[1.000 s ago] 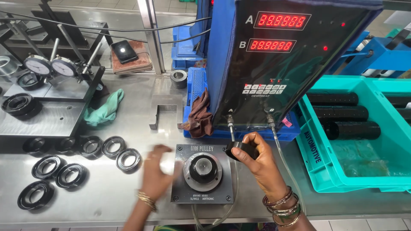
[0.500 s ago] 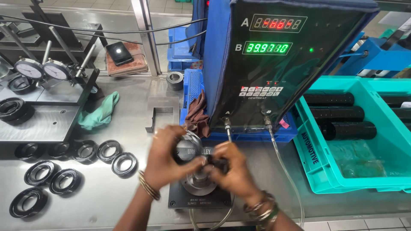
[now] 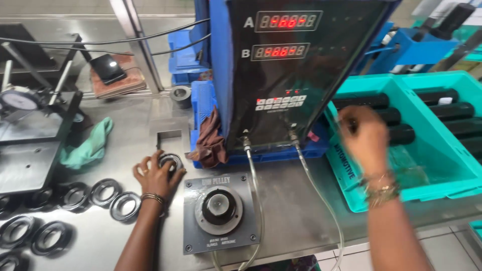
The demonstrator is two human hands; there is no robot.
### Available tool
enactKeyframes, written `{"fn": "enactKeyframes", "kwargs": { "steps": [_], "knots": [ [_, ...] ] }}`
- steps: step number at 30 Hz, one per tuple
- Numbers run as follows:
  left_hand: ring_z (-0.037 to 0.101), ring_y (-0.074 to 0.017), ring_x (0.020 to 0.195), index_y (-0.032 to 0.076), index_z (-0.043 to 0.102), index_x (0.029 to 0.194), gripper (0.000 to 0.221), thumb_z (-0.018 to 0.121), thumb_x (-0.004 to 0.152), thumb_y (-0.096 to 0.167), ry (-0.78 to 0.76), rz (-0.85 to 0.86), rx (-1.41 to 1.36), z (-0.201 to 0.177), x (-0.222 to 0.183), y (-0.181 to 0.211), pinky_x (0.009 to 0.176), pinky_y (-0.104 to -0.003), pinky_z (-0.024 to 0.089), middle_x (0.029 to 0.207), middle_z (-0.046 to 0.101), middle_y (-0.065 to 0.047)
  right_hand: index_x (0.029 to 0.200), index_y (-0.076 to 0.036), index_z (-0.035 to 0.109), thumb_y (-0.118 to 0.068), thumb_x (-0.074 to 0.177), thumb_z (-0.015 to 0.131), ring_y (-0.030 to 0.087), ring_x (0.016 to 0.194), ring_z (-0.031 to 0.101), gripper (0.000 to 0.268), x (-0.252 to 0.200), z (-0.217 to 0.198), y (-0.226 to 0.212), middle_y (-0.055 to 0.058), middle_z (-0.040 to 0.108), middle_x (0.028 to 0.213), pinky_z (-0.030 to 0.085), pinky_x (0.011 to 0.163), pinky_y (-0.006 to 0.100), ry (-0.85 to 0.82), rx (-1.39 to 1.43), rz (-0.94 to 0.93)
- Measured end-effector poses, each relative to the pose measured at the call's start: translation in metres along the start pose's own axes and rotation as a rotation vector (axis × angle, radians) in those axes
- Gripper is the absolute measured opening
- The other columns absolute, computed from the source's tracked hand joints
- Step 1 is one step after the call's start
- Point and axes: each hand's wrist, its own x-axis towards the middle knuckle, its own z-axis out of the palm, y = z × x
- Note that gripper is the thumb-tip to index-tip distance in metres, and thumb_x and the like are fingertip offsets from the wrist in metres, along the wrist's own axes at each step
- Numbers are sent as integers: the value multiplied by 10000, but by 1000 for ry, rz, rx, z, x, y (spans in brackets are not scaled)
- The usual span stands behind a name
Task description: Inspecting and measuring metal rings using a pulley machine and digital gauges in a fabrication facility.
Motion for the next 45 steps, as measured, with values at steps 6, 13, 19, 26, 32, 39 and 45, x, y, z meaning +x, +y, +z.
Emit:
{"fn": "enactKeyframes", "kwargs": {
  "steps": [6,13,19,26,32,39,45],
  "knots": [
    [340,-370,1416,253,771,1037,351,672,865,542,126,-32,123,4,8,4,1130,-633,148,1517,481,-119,1301,-152,649,-135,843,674,348,1261,553,459,-1,-6,238,102,589,1387,471,958,559,-434,-708,95],
    [376,-240,1496,279,778,879,464,692,673,685,-60,-118,288,-42,-66,-40,1233,-579,266,1484,516,15,1477,-183,482,-257,772,798,297,1463,413,776,-32,-47,308,114,481,1553,377,1205,448,-861,-311,219],
    [509,-264,1408,283,773,1023,544,697,771,758,-27,-229,796,-76,-105,-64,1232,-423,347,1436,574,-36,1518,-251,456,-457,698,870,334,1430,462,941,-34,-68,273,185,542,1483,345,1193,463,-866,-222,854],
    [560,-379,1183,99,627,1199,938,947,449,562,3,166,-476,-104,-86,84,1011,-482,414,1238,602,-206,1333,-183,682,-292,680,858,285,1246,536,685,-40,-67,271,104,649,1312,393,996,472,-624,92,1163],
    [548,-410,1142,83,631,1277,917,938,535,525,-177,303,-421,-115,-65,127,932,-493,426,1246,589,-194,1235,-153,579,-152,855,758,124,991,629,420,-35,-96,143,40,630,1142,490,864,296,-75,809,832],
    [563,-351,1130,89,645,1238,704,896,693,458,-108,264,-470,-122,-71,140,959,-451,465,1206,622,-132,1143,-117,583,-13,692,801,153,974,642,512,-43,-14,-69,24,617,1060,524,835,317,-446,1150,686],
    [562,-377,1059,35,630,1175,774,919,609,476,18,375,-430,-131,-76,139,904,-480,452,1154,606,-183,1079,-112,586,-31,688,865,117,969,624,488,-44,31,-116,0,614,1045,524,822,287,-589,1129,605]
  ]
}}
